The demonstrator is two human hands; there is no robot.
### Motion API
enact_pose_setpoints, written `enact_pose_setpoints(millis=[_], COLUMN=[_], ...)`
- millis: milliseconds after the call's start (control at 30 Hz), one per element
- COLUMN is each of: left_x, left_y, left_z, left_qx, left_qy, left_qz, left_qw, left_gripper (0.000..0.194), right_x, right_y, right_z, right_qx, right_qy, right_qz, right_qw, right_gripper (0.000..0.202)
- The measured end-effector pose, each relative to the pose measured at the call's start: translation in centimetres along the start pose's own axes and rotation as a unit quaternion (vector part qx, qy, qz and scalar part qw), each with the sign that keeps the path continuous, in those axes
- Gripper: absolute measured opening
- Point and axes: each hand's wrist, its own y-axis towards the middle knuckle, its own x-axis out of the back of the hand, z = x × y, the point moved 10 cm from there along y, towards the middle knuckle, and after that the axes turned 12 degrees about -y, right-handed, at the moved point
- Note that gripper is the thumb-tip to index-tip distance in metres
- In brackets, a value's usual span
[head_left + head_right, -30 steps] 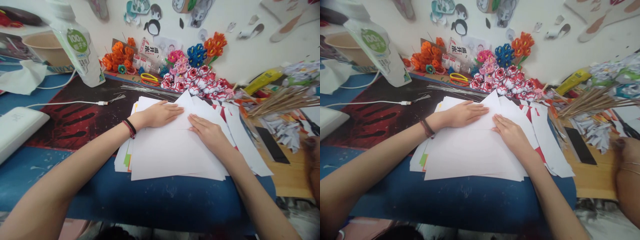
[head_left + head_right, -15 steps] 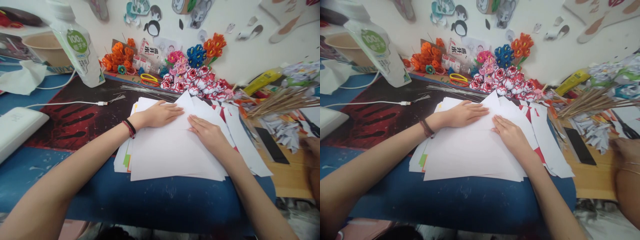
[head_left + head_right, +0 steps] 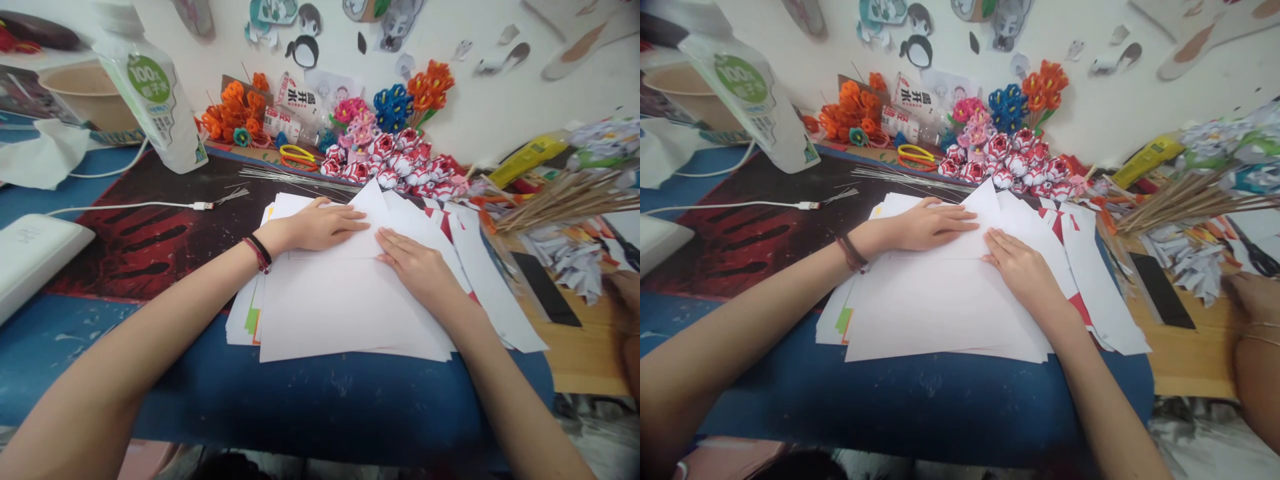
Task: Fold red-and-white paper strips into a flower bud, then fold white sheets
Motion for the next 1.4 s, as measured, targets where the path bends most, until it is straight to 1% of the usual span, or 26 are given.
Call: enact_pose_setpoints(millis=[167, 367, 533, 867, 1167, 1400], left_x=[-0.1, -0.2, -0.3, -0.2, -0.4, -0.4], left_y=[0.1, 0.2, 0.2, 0.1, 0.2, 0.0], left_z=[0.2, 0.4, 0.5, 0.2, 0.5, 0.4], left_qx=[-0.005, -0.006, -0.003, 0.007, 0.011, 0.004], left_qy=[-0.002, -0.009, -0.015, -0.020, -0.028, -0.029], left_qz=[0.004, 0.011, 0.017, 0.034, 0.044, 0.046], left_qw=[1.000, 1.000, 1.000, 0.999, 0.999, 0.999], left_gripper=[0.048, 0.048, 0.048, 0.048, 0.048, 0.046], right_x=[0.0, 0.0, 0.2, 0.3, 1.0, 1.1], right_y=[-0.1, -0.1, -0.1, -0.2, -0.1, -0.1], right_z=[0.2, 0.2, 0.5, 0.8, 1.5, 1.6], right_qx=[0.008, 0.010, 0.018, 0.036, 0.057, 0.057], right_qy=[-0.023, -0.014, -0.032, -0.062, -0.086, -0.083], right_qz=[0.001, -0.002, -0.008, -0.011, -0.029, -0.022], right_qw=[1.000, 1.000, 0.999, 0.997, 0.994, 0.995], right_gripper=[0.041, 0.041, 0.041, 0.040, 0.039, 0.038])
